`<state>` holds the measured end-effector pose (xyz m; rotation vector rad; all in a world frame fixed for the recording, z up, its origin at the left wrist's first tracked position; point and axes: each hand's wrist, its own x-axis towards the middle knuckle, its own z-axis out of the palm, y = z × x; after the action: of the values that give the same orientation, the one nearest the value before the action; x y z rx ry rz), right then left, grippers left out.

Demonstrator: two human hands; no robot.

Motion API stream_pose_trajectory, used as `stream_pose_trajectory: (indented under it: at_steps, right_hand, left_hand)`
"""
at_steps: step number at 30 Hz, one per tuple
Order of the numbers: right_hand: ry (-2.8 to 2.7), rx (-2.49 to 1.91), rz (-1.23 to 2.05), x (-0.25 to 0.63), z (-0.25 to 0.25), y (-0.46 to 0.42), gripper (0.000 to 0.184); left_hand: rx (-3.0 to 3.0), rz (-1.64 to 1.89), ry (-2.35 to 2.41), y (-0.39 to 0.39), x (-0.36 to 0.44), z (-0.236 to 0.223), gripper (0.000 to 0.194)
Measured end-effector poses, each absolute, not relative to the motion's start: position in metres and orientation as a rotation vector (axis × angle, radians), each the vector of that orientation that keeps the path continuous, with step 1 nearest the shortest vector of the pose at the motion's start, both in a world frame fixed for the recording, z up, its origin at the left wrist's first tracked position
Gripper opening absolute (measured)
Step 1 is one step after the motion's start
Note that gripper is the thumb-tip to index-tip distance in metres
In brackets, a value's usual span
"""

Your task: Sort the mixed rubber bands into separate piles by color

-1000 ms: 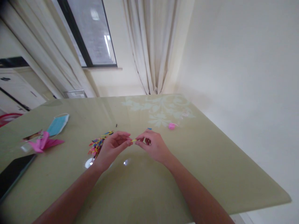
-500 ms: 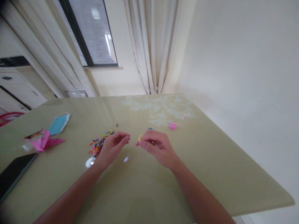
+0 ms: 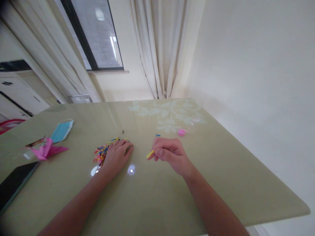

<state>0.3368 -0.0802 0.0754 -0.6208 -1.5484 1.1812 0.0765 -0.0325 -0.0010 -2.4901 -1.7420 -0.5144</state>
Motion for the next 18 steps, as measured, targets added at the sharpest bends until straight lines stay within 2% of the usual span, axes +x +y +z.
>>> stream_pose_trajectory:
  at_steps: [3, 6, 11, 14, 18]
  right_hand:
    - [-1.61, -0.598, 1.166, 0.342, 0.08, -0.077, 0.033]
    - [-1.782, -0.77, 1.104, 0.352, 0.083, -0.069, 0.029]
    - [-2.132, -1.368, 0.619, 0.364, 0.072, -0.051, 0.016]
    - [-2.265, -1.601, 0.384, 0.365, 0.062, -0.045, 0.02]
    - [-2.394, -1.66, 0.289, 0.363, 0.053, -0.043, 0.028]
  left_hand:
    - [-2.501, -0.523, -1.768, -0.03, 0.075, -0.001, 0.024]
    - [-2.518, -0.566, -1.804, -0.027, 0.073, -0.002, 0.026]
    - [-2.543, -0.565, -1.815, -0.024, 0.072, -0.002, 0.025]
    - [-2.56, -0.556, -1.813, -0.024, 0.072, -0.001, 0.024]
    - [-2.547, -0.544, -1.809, -0.026, 0.072, 0.001, 0.025]
